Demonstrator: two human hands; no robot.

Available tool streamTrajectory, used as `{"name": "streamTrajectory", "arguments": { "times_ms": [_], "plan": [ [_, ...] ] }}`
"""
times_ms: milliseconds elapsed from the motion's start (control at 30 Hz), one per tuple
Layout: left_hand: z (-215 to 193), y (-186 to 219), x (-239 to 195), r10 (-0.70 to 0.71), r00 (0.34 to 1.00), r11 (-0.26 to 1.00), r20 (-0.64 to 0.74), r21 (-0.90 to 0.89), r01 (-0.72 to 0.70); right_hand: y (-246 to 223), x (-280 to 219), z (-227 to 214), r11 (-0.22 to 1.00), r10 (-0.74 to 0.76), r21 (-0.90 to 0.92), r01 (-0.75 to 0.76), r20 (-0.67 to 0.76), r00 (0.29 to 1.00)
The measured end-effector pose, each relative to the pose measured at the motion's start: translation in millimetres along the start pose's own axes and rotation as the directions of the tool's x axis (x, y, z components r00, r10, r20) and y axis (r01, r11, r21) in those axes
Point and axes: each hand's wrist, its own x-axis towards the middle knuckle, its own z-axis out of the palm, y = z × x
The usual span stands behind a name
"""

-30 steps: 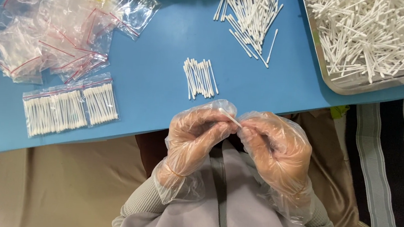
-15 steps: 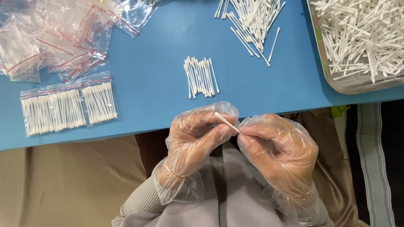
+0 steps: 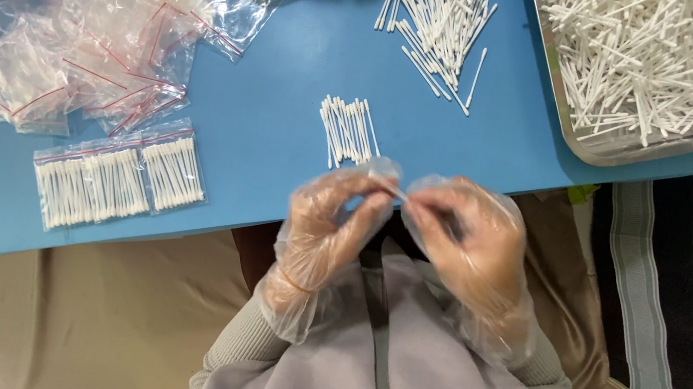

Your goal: The person picks up cotton swabs one by one from a tray and places them into a small plastic bag.

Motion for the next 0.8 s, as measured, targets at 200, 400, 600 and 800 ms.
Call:
{"name": "streamTrajectory", "arguments": {
  "times_ms": [200,400,600,800],
  "plan": [
    [-45,-11,10,0.212,0.977,0.863,-0.036,0.476,-0.170,69,23,31,0.982,-0.088,-0.165,0.087,0.006,0.996],
    [-57,-35,5,0.164,0.981,0.790,-0.107,0.610,-0.066,106,22,60,0.982,-0.026,-0.186,0.027,0.003,1.000],
    [-56,-41,5,0.202,0.972,0.773,-0.120,0.629,-0.083,81,22,40,0.989,0.023,-0.148,-0.030,-0.045,0.999],
    [-52,-53,3,0.249,0.964,0.807,-0.098,0.571,-0.151,78,17,34,0.996,0.003,-0.088,-0.005,-0.021,1.000]
  ]
}}
